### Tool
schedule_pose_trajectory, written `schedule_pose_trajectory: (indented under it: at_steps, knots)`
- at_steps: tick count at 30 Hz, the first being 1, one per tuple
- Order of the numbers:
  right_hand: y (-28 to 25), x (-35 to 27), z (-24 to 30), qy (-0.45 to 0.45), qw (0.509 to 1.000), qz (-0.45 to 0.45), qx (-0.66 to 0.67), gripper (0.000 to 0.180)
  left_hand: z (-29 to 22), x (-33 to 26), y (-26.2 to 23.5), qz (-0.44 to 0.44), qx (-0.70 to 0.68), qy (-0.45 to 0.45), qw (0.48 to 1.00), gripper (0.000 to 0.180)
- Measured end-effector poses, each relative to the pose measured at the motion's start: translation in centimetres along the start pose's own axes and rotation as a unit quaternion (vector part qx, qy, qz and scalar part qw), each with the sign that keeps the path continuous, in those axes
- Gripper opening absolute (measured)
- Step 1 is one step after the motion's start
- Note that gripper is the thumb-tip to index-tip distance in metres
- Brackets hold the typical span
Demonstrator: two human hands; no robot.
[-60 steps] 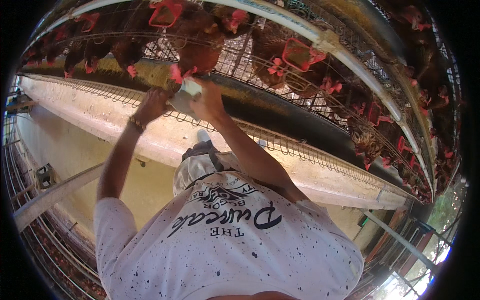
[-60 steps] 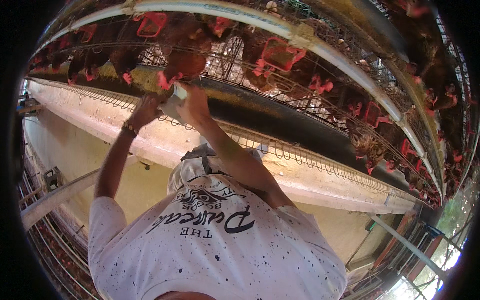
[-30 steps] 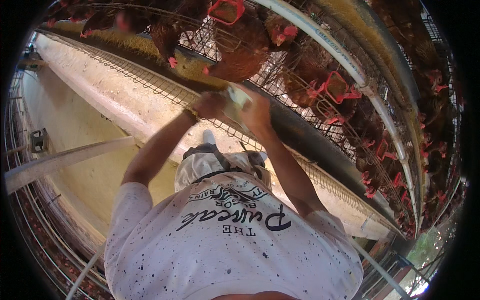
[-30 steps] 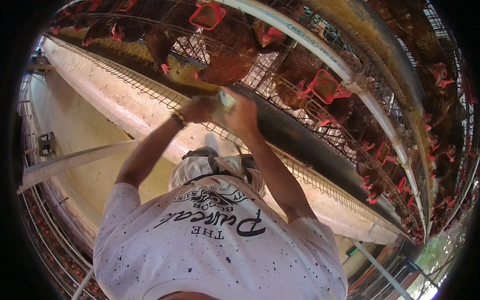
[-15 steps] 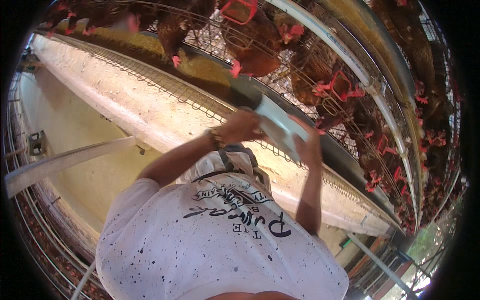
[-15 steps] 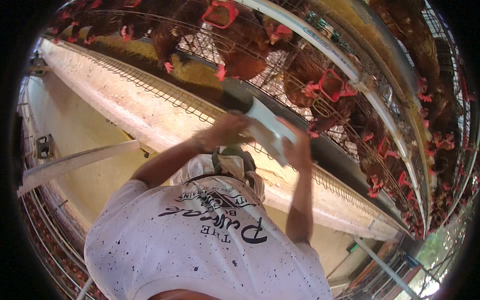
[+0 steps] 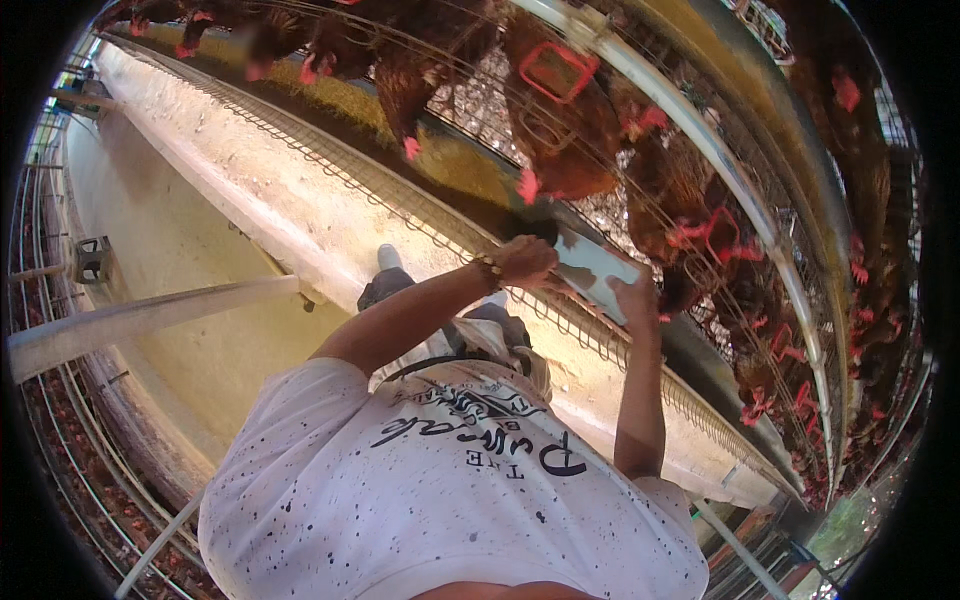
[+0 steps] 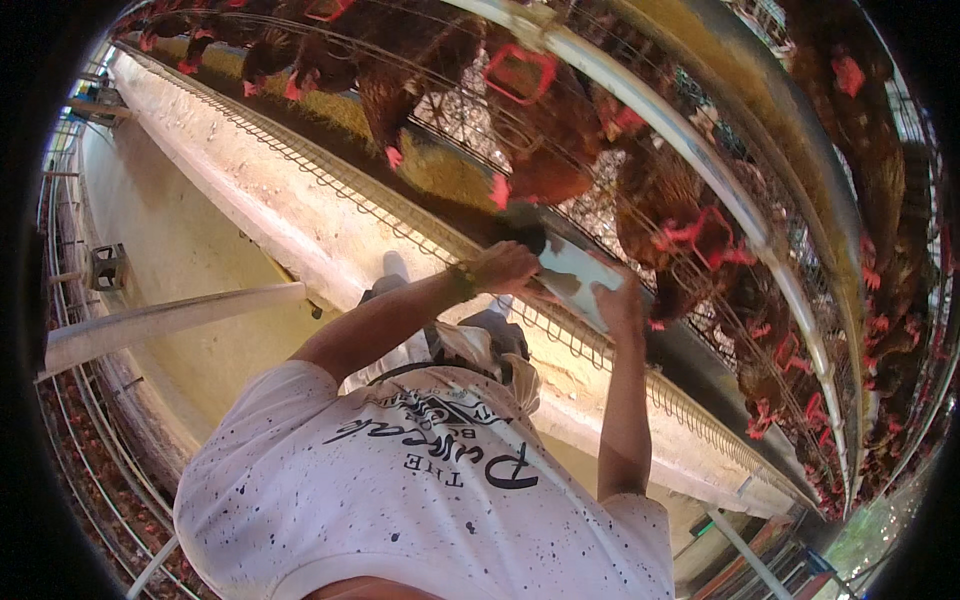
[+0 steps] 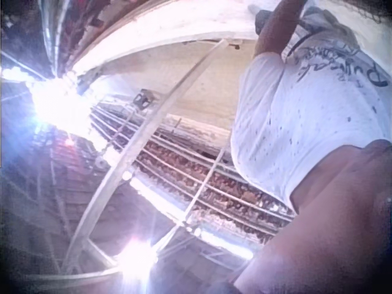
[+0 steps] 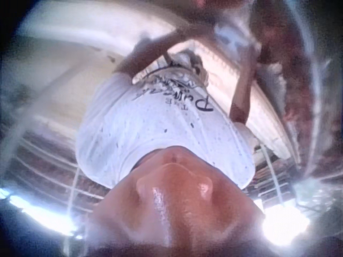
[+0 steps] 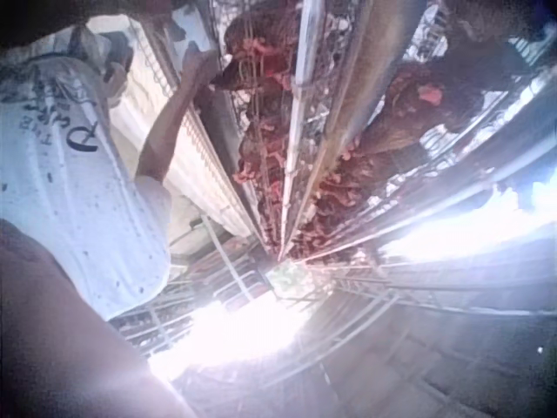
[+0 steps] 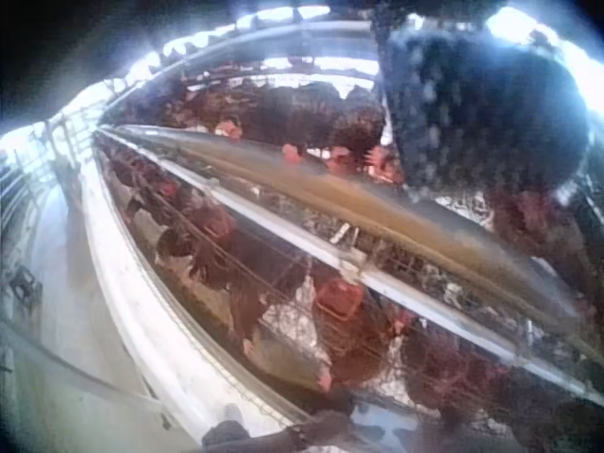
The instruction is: The person uses a white scraper to clean the exterior of a long, curved metal trough attached to a multi-tiered chicken cage system. They repeatedly scrape along the trough's surface to remove debris.
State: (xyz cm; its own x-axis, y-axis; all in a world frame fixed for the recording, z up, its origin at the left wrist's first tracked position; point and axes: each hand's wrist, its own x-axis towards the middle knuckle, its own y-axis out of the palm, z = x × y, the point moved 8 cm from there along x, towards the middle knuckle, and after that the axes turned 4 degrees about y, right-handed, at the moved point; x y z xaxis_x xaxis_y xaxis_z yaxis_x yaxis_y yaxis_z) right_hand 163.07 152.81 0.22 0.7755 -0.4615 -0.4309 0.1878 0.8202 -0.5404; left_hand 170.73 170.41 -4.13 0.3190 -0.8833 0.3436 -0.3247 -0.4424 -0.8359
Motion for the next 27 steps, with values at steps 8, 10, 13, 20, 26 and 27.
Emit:
schedule_pose_trajectory:
  at_steps: [8,10,13,20,26,27]
  knots:
    - [16.9,1.9,17.7,-0.136,0.987,-0.067,-0.046,0.038,16.9,-8.5,-11.1,0.209,-0.004,-0.061,0.976,0.067]
    - [21.6,1.7,21.4,-0.167,0.983,-0.065,0.034,0.036,20.5,-11.9,-13.0,0.146,0.033,-0.015,0.989,0.062]
    - [29.2,5.0,22.5,-0.052,0.997,-0.055,0.033,0.031,23.5,-13.7,-22.2,0.059,0.090,-0.057,0.993,0.057]
    - [33.1,6.7,27.7,-0.166,0.979,-0.058,0.106,0.016,26.2,-17.9,-31.1,0.068,0.039,-0.154,0.985,0.049]
    - [19.4,-0.4,18.3,-0.082,0.992,-0.032,0.094,0.036,16.5,-13.1,-20.7,0.085,-0.176,-0.049,0.979,0.054]
    - [16.7,-2.0,17.6,-0.072,0.994,-0.043,0.075,0.037,14.4,-11.9,-18.2,0.063,-0.209,-0.045,0.975,0.054]
